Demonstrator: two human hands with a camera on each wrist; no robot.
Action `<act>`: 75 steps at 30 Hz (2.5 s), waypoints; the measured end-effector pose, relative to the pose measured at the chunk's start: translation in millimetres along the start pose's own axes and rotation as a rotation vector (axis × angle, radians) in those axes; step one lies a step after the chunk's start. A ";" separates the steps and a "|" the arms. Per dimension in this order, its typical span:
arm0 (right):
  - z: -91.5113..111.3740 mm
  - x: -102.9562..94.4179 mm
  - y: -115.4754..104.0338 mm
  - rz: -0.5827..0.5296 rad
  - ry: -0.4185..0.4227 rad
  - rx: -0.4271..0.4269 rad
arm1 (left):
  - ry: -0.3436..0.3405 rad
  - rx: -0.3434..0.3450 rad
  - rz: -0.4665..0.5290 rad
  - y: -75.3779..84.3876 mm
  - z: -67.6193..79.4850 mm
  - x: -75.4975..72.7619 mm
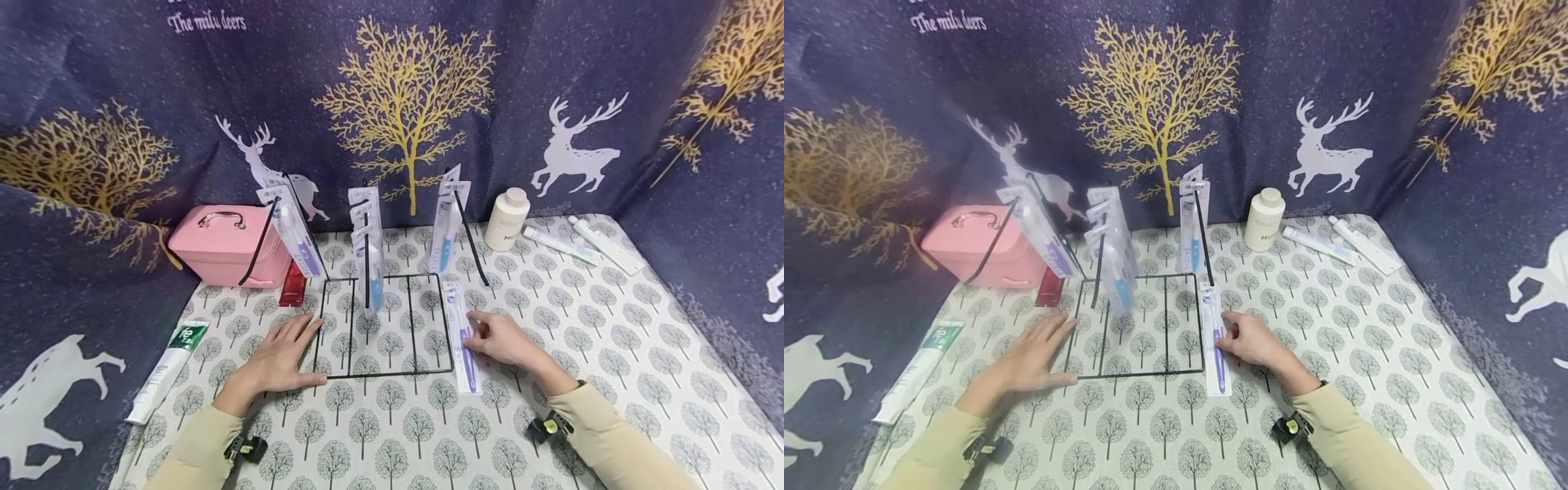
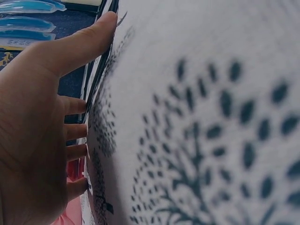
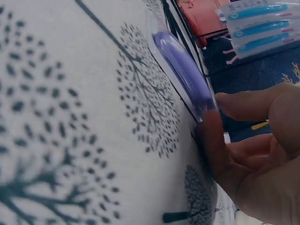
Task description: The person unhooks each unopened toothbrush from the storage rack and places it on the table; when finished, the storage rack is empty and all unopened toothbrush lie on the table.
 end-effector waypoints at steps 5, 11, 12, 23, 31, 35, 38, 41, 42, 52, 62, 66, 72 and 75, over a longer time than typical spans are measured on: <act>-5.8 -13.1 -4.9 -0.079 0.084 -0.068 | 0.009 0.002 0.005 0.9 0.0 -2.0; -12.7 -35.0 -15.7 -0.220 0.217 -0.087 | 0.014 0.000 0.007 2.5 1.0 -4.0; -13.7 -40.2 -18.9 -0.257 0.253 -0.100 | 0.015 0.002 0.003 2.5 0.9 -3.8; -13.2 -99.5 -76.6 -0.594 0.596 -0.434 | 0.032 0.015 -0.014 1.0 -1.5 -1.4; -23.0 -99.3 -91.8 -0.678 0.591 -0.508 | 0.040 0.020 -0.011 -1.2 5.6 4.6; -29.0 -102.2 -99.6 -0.699 0.569 -0.545 | 0.053 0.044 -0.022 -0.5 3.5 4.0; -34.3 -104.6 -103.0 -0.704 0.569 -0.554 | 0.067 0.054 -0.027 -0.5 1.0 1.1; -39.5 -104.4 -104.6 -0.713 0.573 -0.560 | 0.066 0.050 -0.020 -0.9 -0.5 -0.5; -40.9 -103.8 -104.6 -0.719 0.575 -0.559 | 0.065 0.049 -0.013 -0.8 -1.0 -0.7; -53.9 -88.2 -97.2 -0.865 0.630 -0.512 | 0.027 0.027 -0.019 -1.8 -1.5 -1.5; -62.0 -79.0 -91.5 -0.834 0.675 -0.381 | 0.030 0.020 -0.007 -1.7 0.3 -0.3; -59.7 -79.3 -90.8 -0.844 0.663 -0.370 | 0.045 0.035 -0.009 0.5 -1.1 -2.3; -52.0 -81.4 -95.3 -0.914 0.611 -0.461 | 0.025 0.019 -0.017 -1.8 -1.7 -0.6; -46.3 -83.8 -98.5 -0.907 0.607 -0.516 | 0.014 0.015 -0.021 -2.7 -2.1 0.8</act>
Point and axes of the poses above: each hand's wrist, its own z-axis away from the middle knuckle, its own x-axis out of the palm, y = z × x, the point moved 8 cm from there along -z, towards the middle knuckle, and after that the axes turned 10 degrees about y, right-handed, at the moved point
